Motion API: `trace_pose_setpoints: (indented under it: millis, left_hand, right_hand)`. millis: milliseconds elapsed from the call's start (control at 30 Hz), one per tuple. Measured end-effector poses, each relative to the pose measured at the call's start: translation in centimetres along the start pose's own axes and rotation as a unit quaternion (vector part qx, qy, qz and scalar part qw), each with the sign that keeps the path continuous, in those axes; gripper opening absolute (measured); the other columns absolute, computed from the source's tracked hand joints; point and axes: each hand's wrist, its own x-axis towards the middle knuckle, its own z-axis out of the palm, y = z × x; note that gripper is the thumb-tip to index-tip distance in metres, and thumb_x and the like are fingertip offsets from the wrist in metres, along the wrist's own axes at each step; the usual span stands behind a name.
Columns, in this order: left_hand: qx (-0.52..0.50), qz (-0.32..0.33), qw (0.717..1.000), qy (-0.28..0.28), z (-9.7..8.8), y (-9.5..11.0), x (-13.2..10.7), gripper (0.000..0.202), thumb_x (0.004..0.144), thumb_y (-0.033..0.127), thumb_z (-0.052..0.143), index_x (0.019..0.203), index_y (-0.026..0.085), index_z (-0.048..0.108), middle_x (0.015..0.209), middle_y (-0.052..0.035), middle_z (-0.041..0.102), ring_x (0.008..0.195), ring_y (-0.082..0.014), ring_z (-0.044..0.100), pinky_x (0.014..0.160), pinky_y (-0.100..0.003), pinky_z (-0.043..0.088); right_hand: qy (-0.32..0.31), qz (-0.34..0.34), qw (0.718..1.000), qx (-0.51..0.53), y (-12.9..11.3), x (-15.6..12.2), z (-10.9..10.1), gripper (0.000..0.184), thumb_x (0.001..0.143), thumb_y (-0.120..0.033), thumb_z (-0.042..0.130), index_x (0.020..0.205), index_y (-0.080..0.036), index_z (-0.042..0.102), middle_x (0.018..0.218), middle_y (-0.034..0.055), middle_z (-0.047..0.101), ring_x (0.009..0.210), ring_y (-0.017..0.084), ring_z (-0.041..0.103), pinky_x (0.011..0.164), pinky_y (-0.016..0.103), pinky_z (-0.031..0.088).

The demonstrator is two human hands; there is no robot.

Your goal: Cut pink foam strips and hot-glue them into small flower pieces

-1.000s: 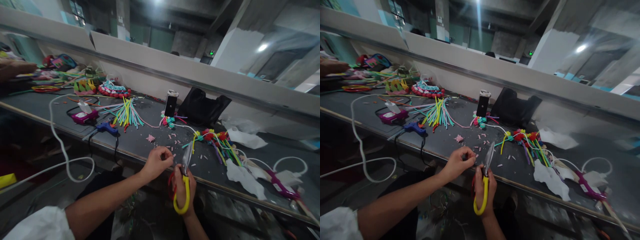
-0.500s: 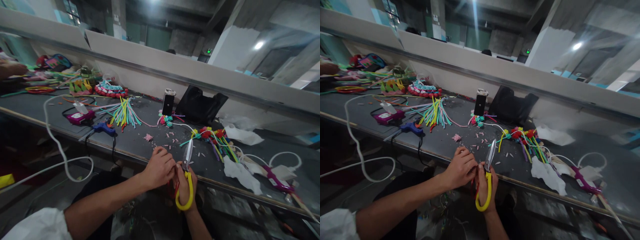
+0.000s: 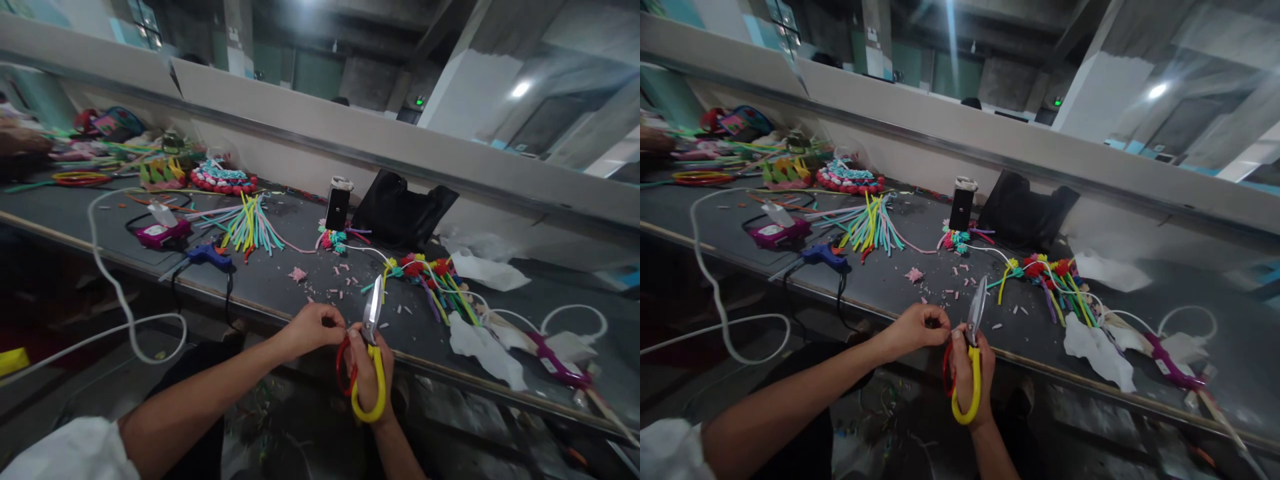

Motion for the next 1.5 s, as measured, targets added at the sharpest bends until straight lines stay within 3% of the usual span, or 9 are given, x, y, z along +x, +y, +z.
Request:
trace_pose_setpoints:
  millis: [133, 233, 400, 567, 1000, 1500]
  left_hand:
    - [-0.123, -0.007, 0.991, 0.056, -0.1, 0.4, 0.2, 0.011, 0.064, 0.025, 0.070, 0.063, 0.015, 0.066, 0.061, 0.0012, 0.059, 0.060, -0.0111, 0.049, 0.061, -0.023, 0.037]
    - [-0.184, 0.017, 0.975, 0.120, -0.3, 0.6, 0.4, 0.009, 0.065, 0.024, 0.070, 0.065, 0.016, 0.066, 0.066, 0.0008, 0.059, 0.065, -0.0116, 0.049, 0.065, -0.023, 0.036]
    - [-0.218, 0.031, 0.961, 0.165, -0.3, 0.5, 0.8, 0.010, 0.068, 0.025, 0.069, 0.065, 0.016, 0.064, 0.066, 0.0018, 0.057, 0.067, -0.0116, 0.048, 0.068, -0.023, 0.036]
    - [-0.208, 0.039, 0.961, 0.179, -0.2, 0.3, 0.8, 0.012, 0.068, 0.027, 0.068, 0.064, 0.017, 0.063, 0.065, 0.0024, 0.057, 0.066, -0.0120, 0.048, 0.069, -0.024, 0.036]
    - [-0.162, 0.039, 0.962, 0.217, -0.1, 0.7, 0.8, 0.015, 0.067, 0.027, 0.069, 0.059, 0.016, 0.060, 0.061, 0.0032, 0.054, 0.063, -0.0114, 0.046, 0.065, -0.023, 0.035]
    - [-0.162, 0.042, 0.962, 0.215, -0.1, 0.6, 0.8, 0.014, 0.068, 0.024, 0.067, 0.059, 0.015, 0.060, 0.060, 0.0036, 0.054, 0.062, -0.0106, 0.045, 0.064, -0.023, 0.033]
  right_hand:
    - [-0.006, -0.001, 0.999, -0.036, 1.3, -0.2, 0.4, 0.036, 0.087, -0.049, 0.053, 0.101, -0.016, 0.058, 0.052, -0.0063, 0.050, 0.040, 0.010, 0.045, 0.039, 0.020, 0.039]
    - [-0.031, -0.052, 0.993, -0.102, 1.8, -0.5, 0.9, 0.031, 0.088, -0.044, 0.052, 0.101, -0.017, 0.061, 0.061, -0.0014, 0.060, 0.046, 0.012, 0.052, 0.043, 0.022, 0.043]
    - [-0.051, -0.134, 0.966, -0.214, 1.7, -0.8, 1.7, 0.021, 0.089, -0.032, 0.050, 0.098, -0.019, 0.064, 0.084, 0.0050, 0.070, 0.071, 0.016, 0.066, 0.066, 0.024, 0.051]
    - [-0.045, -0.151, 0.958, -0.242, 1.7, -0.9, 2.0, 0.021, 0.089, -0.030, 0.048, 0.098, -0.019, 0.064, 0.088, 0.0066, 0.072, 0.076, 0.018, 0.069, 0.068, 0.024, 0.051]
    - [-0.032, -0.137, 0.943, -0.302, 2.4, -0.9, 2.1, 0.022, 0.092, -0.035, 0.044, 0.088, -0.020, 0.059, 0.074, 0.0049, 0.069, 0.063, 0.018, 0.066, 0.059, 0.024, 0.044]
    - [-0.017, -0.155, 0.946, -0.285, 2.6, -0.9, 2.1, 0.025, 0.092, -0.032, 0.043, 0.084, -0.018, 0.062, 0.065, 0.0016, 0.065, 0.055, 0.014, 0.058, 0.054, 0.021, 0.042]
